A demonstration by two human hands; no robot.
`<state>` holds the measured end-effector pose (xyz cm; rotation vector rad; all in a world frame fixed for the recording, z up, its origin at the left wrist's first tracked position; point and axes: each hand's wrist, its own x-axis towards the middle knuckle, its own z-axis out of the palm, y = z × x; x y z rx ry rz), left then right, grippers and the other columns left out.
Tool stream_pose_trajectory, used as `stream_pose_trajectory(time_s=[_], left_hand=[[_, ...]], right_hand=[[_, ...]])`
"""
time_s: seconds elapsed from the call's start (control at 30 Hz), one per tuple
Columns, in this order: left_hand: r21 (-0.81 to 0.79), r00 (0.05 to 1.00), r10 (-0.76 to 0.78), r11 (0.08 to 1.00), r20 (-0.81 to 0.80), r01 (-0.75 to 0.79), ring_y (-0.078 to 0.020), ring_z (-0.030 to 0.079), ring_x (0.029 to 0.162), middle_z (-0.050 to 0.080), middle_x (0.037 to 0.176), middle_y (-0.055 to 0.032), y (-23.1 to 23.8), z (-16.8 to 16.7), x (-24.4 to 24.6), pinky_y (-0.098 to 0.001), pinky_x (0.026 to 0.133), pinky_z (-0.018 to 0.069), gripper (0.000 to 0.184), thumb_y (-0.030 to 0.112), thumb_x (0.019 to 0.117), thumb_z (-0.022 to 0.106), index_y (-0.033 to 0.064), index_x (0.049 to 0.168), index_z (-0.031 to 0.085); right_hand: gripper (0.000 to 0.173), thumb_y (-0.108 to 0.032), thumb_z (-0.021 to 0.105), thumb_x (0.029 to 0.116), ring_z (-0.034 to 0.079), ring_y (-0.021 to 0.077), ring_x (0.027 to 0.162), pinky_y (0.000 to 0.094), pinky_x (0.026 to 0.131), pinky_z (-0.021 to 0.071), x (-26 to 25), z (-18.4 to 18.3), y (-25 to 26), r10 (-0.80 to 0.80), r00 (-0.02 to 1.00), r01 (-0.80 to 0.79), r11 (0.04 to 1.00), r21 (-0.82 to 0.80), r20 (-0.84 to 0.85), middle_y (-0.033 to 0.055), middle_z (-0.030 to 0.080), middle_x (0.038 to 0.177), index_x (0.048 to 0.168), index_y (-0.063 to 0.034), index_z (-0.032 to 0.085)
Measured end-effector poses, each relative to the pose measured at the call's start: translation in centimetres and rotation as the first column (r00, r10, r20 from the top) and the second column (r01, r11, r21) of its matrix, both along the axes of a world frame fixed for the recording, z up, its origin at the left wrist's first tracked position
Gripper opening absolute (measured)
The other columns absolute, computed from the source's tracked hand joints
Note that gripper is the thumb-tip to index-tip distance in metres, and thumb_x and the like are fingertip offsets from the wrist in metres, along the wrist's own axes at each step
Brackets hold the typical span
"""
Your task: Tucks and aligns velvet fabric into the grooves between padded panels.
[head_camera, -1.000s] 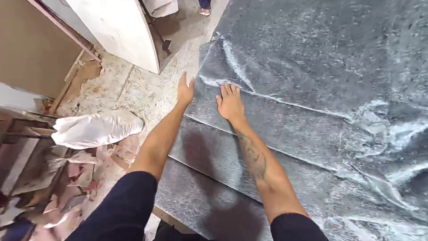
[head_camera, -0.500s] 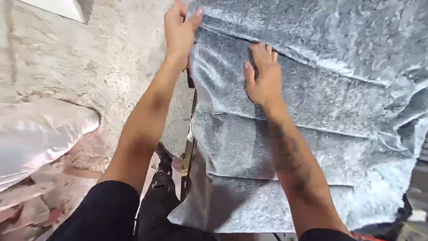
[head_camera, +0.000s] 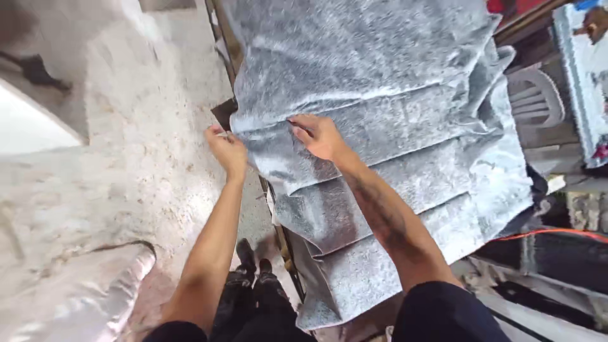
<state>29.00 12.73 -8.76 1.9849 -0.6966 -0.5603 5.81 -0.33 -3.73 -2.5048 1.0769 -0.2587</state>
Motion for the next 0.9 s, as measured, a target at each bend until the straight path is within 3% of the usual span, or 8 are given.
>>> stream_pose_trajectory(time_s=[0.07,0.13,0.2,0.33,0.5,0.73,0.83,0.9], left_hand=[[-0.050,0.913,-0.311,0.941,0.264,0.335,-0.0316,0.055,0.130,0.055,0.141,-0.0228,-0.1,4.5,-2.9,-0.0470,0.111,0.0461,0.048,0.025,0.1048,0.051,-0.0024,0.144,0.046],[0.104,0.614,-0.663,0.711,0.429,0.695,-0.0279,0.050,0.140,0.056,0.146,-0.0153,-1.7,5.8,-7.4,-0.0447,0.119,0.0393,0.043,0.025,0.1074,0.045,0.0035,0.144,0.054],[0.262,0.450,-0.763,0.603,0.464,0.753,-0.0282,0.043,0.146,0.053,0.152,-0.0127,-5.6,4.4,-9.9,-0.0451,0.123,0.0329,0.045,0.019,0.1045,0.046,0.0052,0.147,0.053],[0.369,0.499,-0.745,0.659,0.444,0.655,-0.0237,0.056,0.136,0.059,0.146,-0.0075,-7.3,2.8,-9.5,-0.0460,0.109,0.0493,0.042,0.025,0.1084,0.035,0.0134,0.142,0.056],[0.408,0.618,-0.744,0.661,0.254,0.629,-0.0335,0.074,0.093,0.077,0.108,-0.0103,-8.2,3.3,-7.1,-0.0620,0.080,0.0557,0.042,0.035,0.1091,0.037,0.0300,0.141,0.063],[0.488,0.463,-0.855,0.515,0.234,0.705,-0.0249,0.073,0.075,0.076,0.084,-0.0097,-12.0,8.7,-5.1,-0.0501,0.072,0.0578,0.039,0.025,0.1046,0.042,0.0170,0.125,0.075],[0.368,0.336,-0.825,0.518,0.455,0.772,-0.0225,0.071,0.110,0.073,0.120,-0.0101,-21.6,9.0,-3.9,-0.0477,0.095,0.0569,0.038,0.031,0.1033,0.050,0.0079,0.128,0.069],[0.444,0.180,-0.901,0.358,0.394,0.822,-0.0289,0.038,0.149,0.042,0.159,-0.0128,-30.8,7.7,-1.5,-0.0509,0.122,0.0327,0.069,0.048,0.0988,0.060,0.0097,0.153,0.043]], right_hand=[[0.038,-0.034,0.046,0.1058,0.071,0.0251,0.106,0.0500,0.093,0.0573,-4.3,-0.2,-1.8,-0.267,0.963,0.271,0.949,-0.158,0.047,0.0104,0.073,0.117,0.124,-0.0121,0.071],[0.037,-0.034,0.045,0.1055,0.065,0.0297,0.114,0.0525,0.097,0.0521,-5.7,-1.8,-2.1,-0.412,0.910,0.413,0.896,-0.162,0.046,0.0126,0.070,0.120,0.121,-0.0118,0.071],[0.037,-0.028,0.045,0.1046,0.063,0.0288,0.122,0.0497,0.105,0.0503,-2.3,-2.1,-1.9,-0.367,0.926,0.376,0.919,-0.114,0.093,0.0109,0.070,0.125,0.122,-0.0114,0.072],[0.039,-0.034,0.043,0.1058,0.061,0.0305,0.127,0.0530,0.107,0.0490,-5.9,-1.3,-4.5,-0.185,0.982,0.180,0.977,-0.111,-0.035,0.0099,0.069,0.130,0.123,-0.0131,0.071],[0.037,-0.031,0.046,0.1029,0.064,0.0357,0.117,0.0546,0.103,0.0493,-3.9,-0.9,-3.5,-0.394,0.919,0.394,0.919,-0.025,-0.017,0.0175,0.071,0.114,0.104,-0.0050,0.073],[0.040,-0.035,0.043,0.1038,0.064,0.0371,0.114,0.0560,0.097,0.0510,-7.5,-0.9,-6.9,-0.191,0.982,0.191,0.981,0.041,0.002,0.0162,0.071,0.110,0.102,-0.0068,0.072],[0.031,-0.027,0.054,0.0998,0.064,0.0367,0.116,0.0539,0.107,0.0473,1.6,-0.8,-1.5,-0.338,0.929,0.312,0.934,0.176,0.150,0.0176,0.072,0.110,0.100,-0.0032,0.074],[0.034,-0.025,0.046,0.1031,0.066,0.0312,0.112,0.0457,0.107,0.0477,4.8,-1.2,0.1,-0.291,0.926,0.235,0.943,0.234,0.243,0.0139,0.073,0.104,0.096,-0.0037,0.071]])
